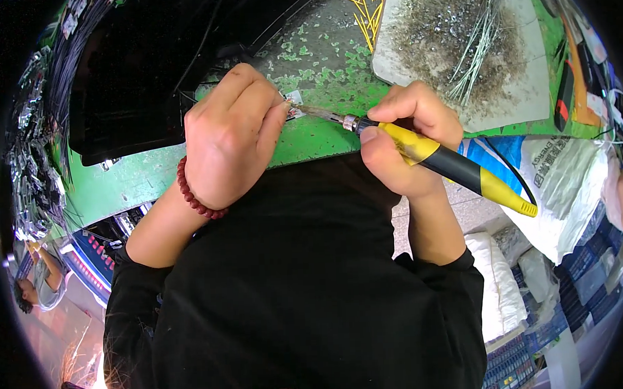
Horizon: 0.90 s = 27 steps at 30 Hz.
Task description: The person picks up a circuit board and wires from a table, solders them together using a soldering iron, and places the assembly into a black plastic housing before repeating the process.
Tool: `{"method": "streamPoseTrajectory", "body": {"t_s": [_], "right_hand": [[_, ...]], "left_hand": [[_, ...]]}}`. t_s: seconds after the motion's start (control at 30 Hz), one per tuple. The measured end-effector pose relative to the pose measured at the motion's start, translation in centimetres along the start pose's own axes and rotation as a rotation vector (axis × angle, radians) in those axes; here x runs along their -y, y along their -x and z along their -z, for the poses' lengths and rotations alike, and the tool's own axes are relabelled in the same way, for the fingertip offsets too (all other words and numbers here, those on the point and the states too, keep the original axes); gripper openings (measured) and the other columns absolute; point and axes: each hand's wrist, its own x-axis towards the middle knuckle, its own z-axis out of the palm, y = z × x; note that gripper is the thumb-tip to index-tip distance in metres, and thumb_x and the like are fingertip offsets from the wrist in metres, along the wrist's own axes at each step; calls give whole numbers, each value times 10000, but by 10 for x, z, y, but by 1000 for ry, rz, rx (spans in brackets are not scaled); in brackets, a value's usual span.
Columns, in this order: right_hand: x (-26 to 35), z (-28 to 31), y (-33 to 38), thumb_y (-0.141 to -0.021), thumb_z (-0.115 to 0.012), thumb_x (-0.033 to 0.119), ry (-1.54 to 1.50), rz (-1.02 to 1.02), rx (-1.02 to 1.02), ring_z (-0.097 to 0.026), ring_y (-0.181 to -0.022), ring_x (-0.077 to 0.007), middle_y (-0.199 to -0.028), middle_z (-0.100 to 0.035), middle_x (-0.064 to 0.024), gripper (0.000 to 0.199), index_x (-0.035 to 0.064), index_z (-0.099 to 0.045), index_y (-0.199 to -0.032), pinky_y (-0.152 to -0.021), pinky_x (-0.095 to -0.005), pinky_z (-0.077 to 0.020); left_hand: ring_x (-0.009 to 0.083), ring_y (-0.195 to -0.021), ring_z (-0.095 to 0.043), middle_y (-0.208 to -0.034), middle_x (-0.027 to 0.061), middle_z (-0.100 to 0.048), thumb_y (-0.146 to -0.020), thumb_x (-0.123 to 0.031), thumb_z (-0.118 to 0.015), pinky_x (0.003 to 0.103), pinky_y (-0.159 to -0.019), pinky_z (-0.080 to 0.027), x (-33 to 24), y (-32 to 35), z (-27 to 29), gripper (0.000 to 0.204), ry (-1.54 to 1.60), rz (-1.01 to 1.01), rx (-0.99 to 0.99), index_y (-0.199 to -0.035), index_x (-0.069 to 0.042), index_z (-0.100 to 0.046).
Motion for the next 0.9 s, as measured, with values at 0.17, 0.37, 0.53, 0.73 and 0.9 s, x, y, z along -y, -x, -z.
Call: {"method": "streamPoseTrajectory", "body": {"t_s": [0.17,0.37,0.53,0.73,0.9], "right_hand": [[-1,0,0,-697,-659,-20,-3,7,-9,-462,-607,-81,-719,-554,-52,165,4,-552,-821,-545,-220,-352],[-7,-3,3,-715,-659,10,-56,79,-96,-444,-612,-94,-714,-531,-60,163,0,-535,-821,-558,-225,-337],[-2,0,9,-766,-658,151,-68,9,-133,-394,-613,-125,-682,-460,-50,235,2,-487,-826,-575,-258,-314],[-1,-3,12,-771,-680,189,-65,39,-199,-396,-612,-131,-671,-460,-56,278,5,-479,-825,-575,-266,-329],[3,-17,10,-804,-662,186,23,84,-325,-441,-607,-119,-679,-487,-73,273,19,-488,-930,-569,-235,-369]], "left_hand": [[229,-620,-579,-765,89,-525,-675,-7,-662,318,-533,-480,0,0,0,164,-1,-1,-9,-679,-48,-503],[226,-617,-579,-747,83,-515,-673,-4,-662,316,-531,-478,0,-1,0,170,6,-6,-9,-672,-50,-498],[223,-608,-577,-739,82,-512,-665,4,-658,312,-524,-474,0,-2,0,174,-3,-15,-6,-661,-50,-492],[223,-601,-580,-736,83,-514,-677,3,-654,313,-517,-474,-2,-3,2,173,-12,-20,5,-655,-47,-490],[228,-612,-587,-745,86,-525,-687,-1,-654,317,-523,-481,-3,-5,3,169,-32,-12,44,-656,-45,-494]]}}
